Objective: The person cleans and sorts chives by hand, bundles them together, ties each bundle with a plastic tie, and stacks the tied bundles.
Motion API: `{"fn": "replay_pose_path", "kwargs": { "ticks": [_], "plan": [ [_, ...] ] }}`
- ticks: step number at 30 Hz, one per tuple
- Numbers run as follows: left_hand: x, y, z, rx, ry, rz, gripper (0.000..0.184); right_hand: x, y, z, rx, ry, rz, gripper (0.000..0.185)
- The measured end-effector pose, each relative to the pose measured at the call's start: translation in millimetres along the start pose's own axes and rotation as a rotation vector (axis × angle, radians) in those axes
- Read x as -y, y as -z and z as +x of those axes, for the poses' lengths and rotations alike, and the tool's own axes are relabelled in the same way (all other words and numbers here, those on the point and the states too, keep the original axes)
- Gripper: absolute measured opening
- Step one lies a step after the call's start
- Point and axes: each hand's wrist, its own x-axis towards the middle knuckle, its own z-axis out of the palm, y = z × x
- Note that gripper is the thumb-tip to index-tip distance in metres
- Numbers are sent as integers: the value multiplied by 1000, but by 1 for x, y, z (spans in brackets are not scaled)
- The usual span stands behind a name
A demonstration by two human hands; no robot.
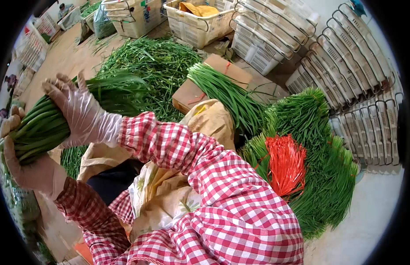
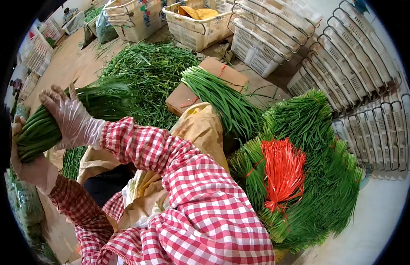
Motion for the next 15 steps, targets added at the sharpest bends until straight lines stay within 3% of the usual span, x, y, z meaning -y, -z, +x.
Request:
{"fn": "replay_pose_path", "kwargs": {
  "ticks": [1,2,3,4,6,7,8,9,10,12,13,15],
  "plan": [
    [6,2,9,-32,275,-461,28,-2,19,0,-228,99,-174,113],
    [9,1,13,-66,554,-918,32,-10,32,2,-227,97,-175,113],
    [11,-11,16,19,504,-1117,39,-21,42,5,-211,115,-8,95],
    [13,-26,20,15,508,-1114,39,-29,56,9,-193,132,160,78],
    [16,-60,28,-53,459,-1387,37,-40,86,10,-166,97,-131,43],
    [17,-72,28,-60,464,-1382,37,-46,109,8,-91,97,-231,36],
    [19,-85,27,-98,652,-1421,36,-55,134,4,-15,97,-329,28],
    [22,-100,24,-138,843,-1456,36,-65,154,0,76,71,-450,39],
    [25,-117,18,-221,905,-1376,32,-74,174,-7,168,44,-571,52],
    [56,-124,1,-143,899,-1865,23,-88,220,-29,308,-24,-604,53],
    [80,-131,-3,-325,847,-2020,17,-95,243,-43,375,-144,-723,56],
    [95,-128,-16,-342,897,-1964,17,-111,287,-76,461,-338,-904,60]
  ]
}}
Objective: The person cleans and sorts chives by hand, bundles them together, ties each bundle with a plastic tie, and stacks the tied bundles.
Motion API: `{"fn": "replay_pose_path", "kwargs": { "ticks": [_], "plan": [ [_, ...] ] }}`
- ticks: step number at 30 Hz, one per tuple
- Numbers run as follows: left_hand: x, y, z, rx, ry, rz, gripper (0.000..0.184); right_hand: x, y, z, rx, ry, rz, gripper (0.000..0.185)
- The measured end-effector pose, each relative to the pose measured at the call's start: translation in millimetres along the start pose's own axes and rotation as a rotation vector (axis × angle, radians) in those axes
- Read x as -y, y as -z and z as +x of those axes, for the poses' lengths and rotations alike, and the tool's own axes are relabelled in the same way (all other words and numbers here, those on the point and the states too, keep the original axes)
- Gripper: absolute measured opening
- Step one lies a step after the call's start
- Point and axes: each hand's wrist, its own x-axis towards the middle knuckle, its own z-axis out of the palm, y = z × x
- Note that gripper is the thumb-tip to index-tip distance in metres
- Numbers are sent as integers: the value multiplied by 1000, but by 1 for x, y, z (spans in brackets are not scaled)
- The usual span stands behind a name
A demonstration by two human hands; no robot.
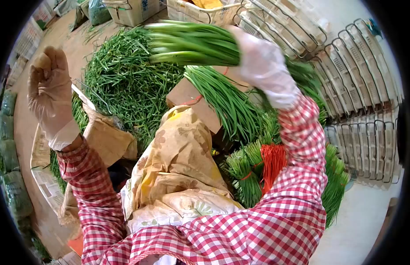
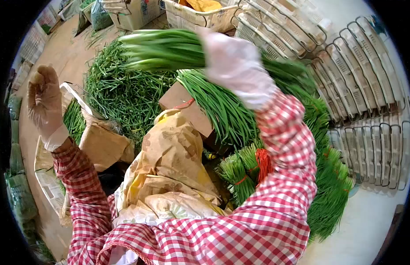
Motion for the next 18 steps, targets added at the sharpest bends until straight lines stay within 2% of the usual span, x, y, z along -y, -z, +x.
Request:
{"fn": "replay_pose_path", "kwargs": {
  "ticks": [1,2,4,5,7,8,9,13,14,15,17,18],
  "plan": [
    [-4,6,-3,-32,-10,45,17,-23,-6,-14,34,-65,-54,60],
    [-4,17,-11,-141,-47,357,15,-48,-18,-28,139,-183,-166,58],
    [5,52,-25,-389,-45,496,11,-61,-34,-38,328,-374,-278,55],
    [9,73,-36,-516,32,494,10,-60,-39,-37,413,-446,-278,54],
    [23,98,-62,-554,147,515,9,-64,-64,-33,576,-523,-223,52],
    [28,115,-72,-605,161,466,10,-67,-83,-28,643,-561,-199,55],
    [32,127,-82,-756,174,482,11,-65,-95,-20,729,-585,-172,64],
    [30,157,-116,-797,283,494,13,-48,-148,-17,665,-566,-68,101],
    [27,165,-121,-776,348,497,14,-38,-170,-23,586,-542,-147,110],
    [28,172,-126,-816,344,467,13,-34,-198,-32,570,-554,-116,113],
    [38,167,-126,-1043,326,596,14,-19,-265,-61,529,-556,-278,112],
    [35,175,-131,-1038,364,631,14,-17,-264,-60,532,-559,-271,112]
  ]
}}
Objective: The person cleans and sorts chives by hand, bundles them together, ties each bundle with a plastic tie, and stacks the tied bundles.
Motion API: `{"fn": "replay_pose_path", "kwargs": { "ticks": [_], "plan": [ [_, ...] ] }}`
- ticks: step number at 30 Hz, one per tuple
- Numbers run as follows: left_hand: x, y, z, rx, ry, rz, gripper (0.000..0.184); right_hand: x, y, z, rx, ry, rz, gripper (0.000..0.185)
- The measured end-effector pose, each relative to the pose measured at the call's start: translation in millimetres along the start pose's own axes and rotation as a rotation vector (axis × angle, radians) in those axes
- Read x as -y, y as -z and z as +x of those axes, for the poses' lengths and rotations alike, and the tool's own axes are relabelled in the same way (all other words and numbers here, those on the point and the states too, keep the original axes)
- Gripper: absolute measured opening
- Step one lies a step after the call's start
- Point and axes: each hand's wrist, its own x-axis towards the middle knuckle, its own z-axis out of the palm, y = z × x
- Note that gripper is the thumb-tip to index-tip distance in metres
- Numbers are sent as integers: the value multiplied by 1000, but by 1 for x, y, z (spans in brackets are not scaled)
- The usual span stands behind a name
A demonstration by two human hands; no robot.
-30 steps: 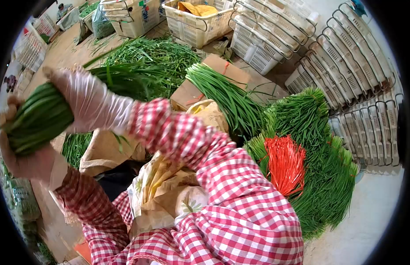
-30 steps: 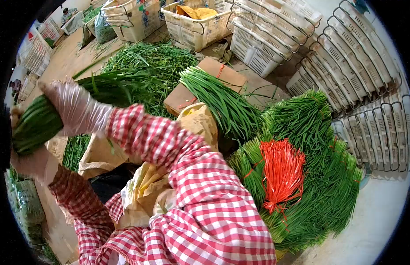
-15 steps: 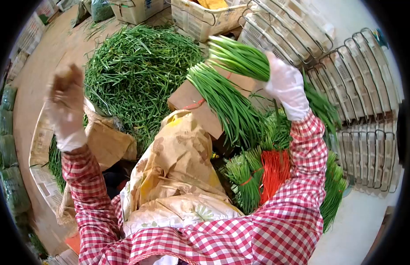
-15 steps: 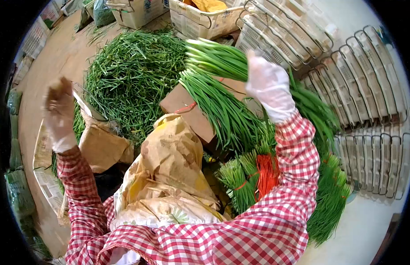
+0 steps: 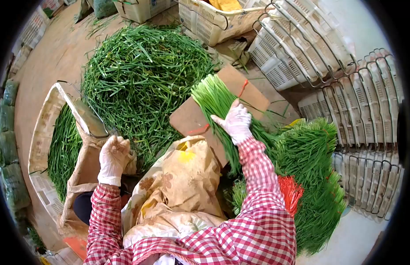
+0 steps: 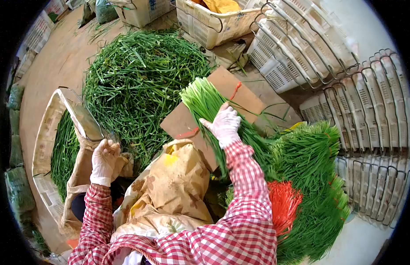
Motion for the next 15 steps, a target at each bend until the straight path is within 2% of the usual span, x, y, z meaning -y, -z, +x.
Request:
{"fn": "replay_pose_path", "kwargs": {
  "ticks": [3,6,9,10,11,12,13,15],
  "plan": [
    [11,-6,11,63,-28,94,16,-2,12,-4,94,18,93,109],
    [29,-67,18,175,-168,585,21,-2,9,-4,30,20,69,109],
    [72,-111,45,372,-367,905,23,2,3,-10,-4,-25,159,108],
    [91,-124,53,413,-562,1056,20,4,2,-11,-4,-30,155,108],
    [99,-149,51,551,-671,1106,15,6,0,-11,-16,-46,161,105],
    [117,-163,64,744,-878,1064,13,6,-1,-12,-28,-63,167,102],
    [125,-187,72,930,-1115,1173,13,3,-8,-13,-27,-68,160,102],
    [157,-215,89,1069,-1396,1294,27,-3,-33,-11,-161,-14,295,94]
  ]
}}
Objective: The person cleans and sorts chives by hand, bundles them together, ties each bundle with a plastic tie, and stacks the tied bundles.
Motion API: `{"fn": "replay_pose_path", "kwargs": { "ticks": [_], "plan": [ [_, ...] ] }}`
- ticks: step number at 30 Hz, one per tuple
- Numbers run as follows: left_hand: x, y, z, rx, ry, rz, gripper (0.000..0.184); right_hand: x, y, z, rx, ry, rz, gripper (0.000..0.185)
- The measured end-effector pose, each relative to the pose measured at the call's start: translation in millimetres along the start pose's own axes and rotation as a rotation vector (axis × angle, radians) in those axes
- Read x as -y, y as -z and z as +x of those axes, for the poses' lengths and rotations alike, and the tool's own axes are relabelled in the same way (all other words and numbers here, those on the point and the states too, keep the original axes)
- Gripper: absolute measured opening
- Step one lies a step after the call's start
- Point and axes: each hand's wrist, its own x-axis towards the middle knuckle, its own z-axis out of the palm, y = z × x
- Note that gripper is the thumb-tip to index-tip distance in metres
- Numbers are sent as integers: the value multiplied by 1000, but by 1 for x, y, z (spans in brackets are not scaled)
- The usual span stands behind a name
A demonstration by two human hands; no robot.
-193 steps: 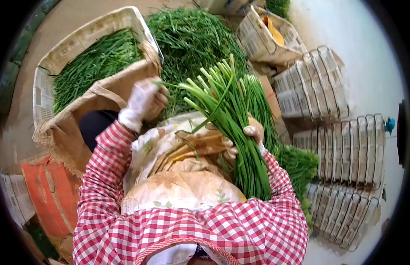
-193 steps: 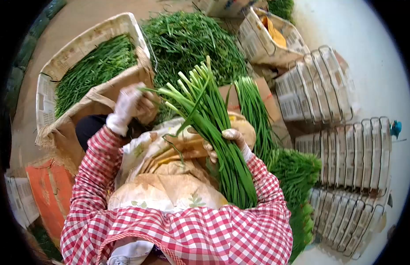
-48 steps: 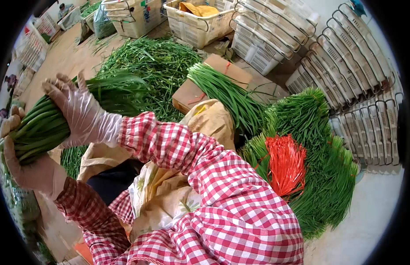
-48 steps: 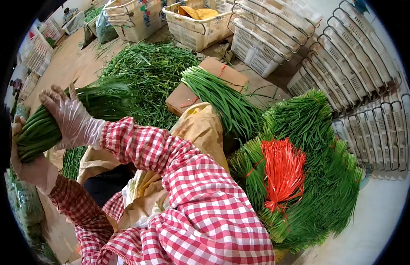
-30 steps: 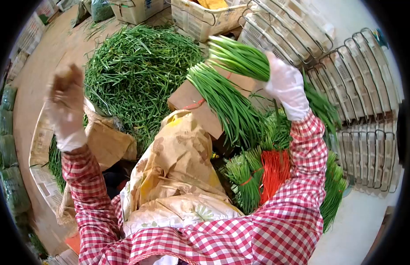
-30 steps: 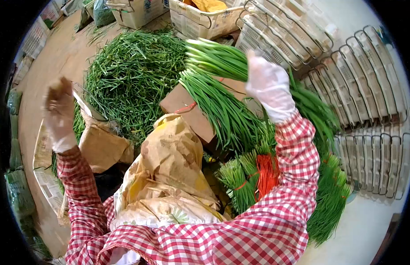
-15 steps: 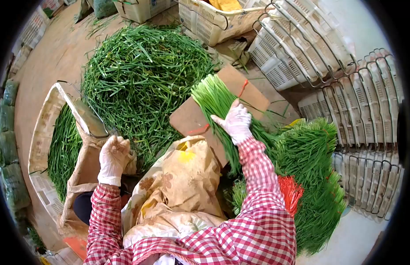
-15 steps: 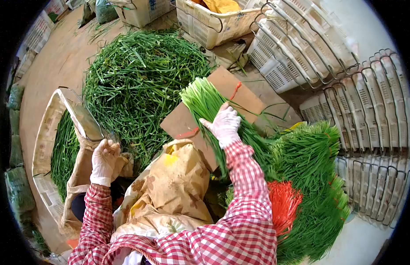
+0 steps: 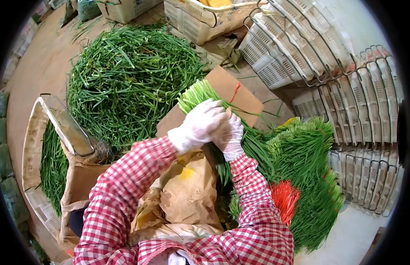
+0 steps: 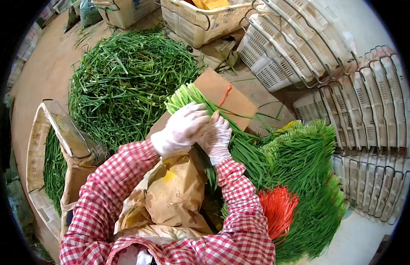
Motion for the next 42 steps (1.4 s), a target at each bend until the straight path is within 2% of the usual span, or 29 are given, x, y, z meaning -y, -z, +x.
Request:
{"fn": "replay_pose_path", "kwargs": {
  "ticks": [1,2,4,5,8,9,10,12,14,16,18,20,21,22,24,25,26,28,29,30,31,32,33,34,36,37,39,40,42],
  "plan": [
    [4,-11,11,90,-42,43,33,1,-5,6,66,-1,4,85],
    [13,-25,18,155,-62,132,39,1,-7,5,85,-45,37,91],
    [28,-45,25,218,102,251,43,10,18,-1,-12,-72,132,98],
    [30,-51,26,455,286,296,47,13,21,2,45,-76,83,104],
    [33,-63,24,395,259,369,51,9,21,5,109,-87,89,107],
    [34,-64,27,438,267,388,52,7,22,4,126,-82,111,110],
    [33,-64,29,375,250,433,47,6,21,3,122,-74,112,110],
    [28,-55,42,639,320,386,41,6,19,-3,58,-35,41,112],
    [22,-49,38,640,334,332,36,5,22,-11,84,-40,42,112],
    [12,-47,24,506,388,357,35,0,18,-20,-5,108,46,113],
    [11,-51,14,374,367,406,33,4,22,-20,66,69,14,112],
    [13,-53,14,379,351,408,33,3,26,-12,169,47,7,111],
    [16,-58,13,395,338,448,34,1,37,-1,311,66,-86,109],
    [16,-57,15,419,365,446,36,-3,61,16,500,52,-27,97],
    [21,-60,15,463,383,417,38,-17,102,45,573,-37,289,75],
    [21,-67,9,265,311,515,31,-15,116,58,418,-101,512,66],
    [15,-63,15,265,318,519,31,-12,123,67,261,-156,733,57],
    [10,-41,35,558,445,278,23,-45,54,87,-31,-164,542,48],
    [9,-41,28,409,341,417,18,-17,88,81,77,-175,475,47],
    [2,-30,32,458,422,412,16,-10,75,85,166,-185,563,44],
    [2,-28,29,420,388,424,15,20,94,67,104,-76,663,37],
    [14,-57,20,184,439,306,17,10,65,59,75,-138,640,35],
    [14,-53,20,173,477,284,19,17,61,40,23,-116,766,34],
    [18,-74,20,118,456,300,21,-9,26,33,-81,3,491,34],
    [16,-84,21,302,383,601,27,-20,-20,6,-270,7,361,34],
    [20,-85,24,289,396,605,27,-19,-24,4,-270,25,357,34],
    [22,-84,29,232,470,258,31,-25,-27,6,-132,-116,240,38],
    [21,-80,31,208,476,265,31,-35,-37,9,-144,-94,233,38],
    [16,-68,30,-179,514,-113,35,-44,-51,13,-178,-207,209,39]
  ]
}}
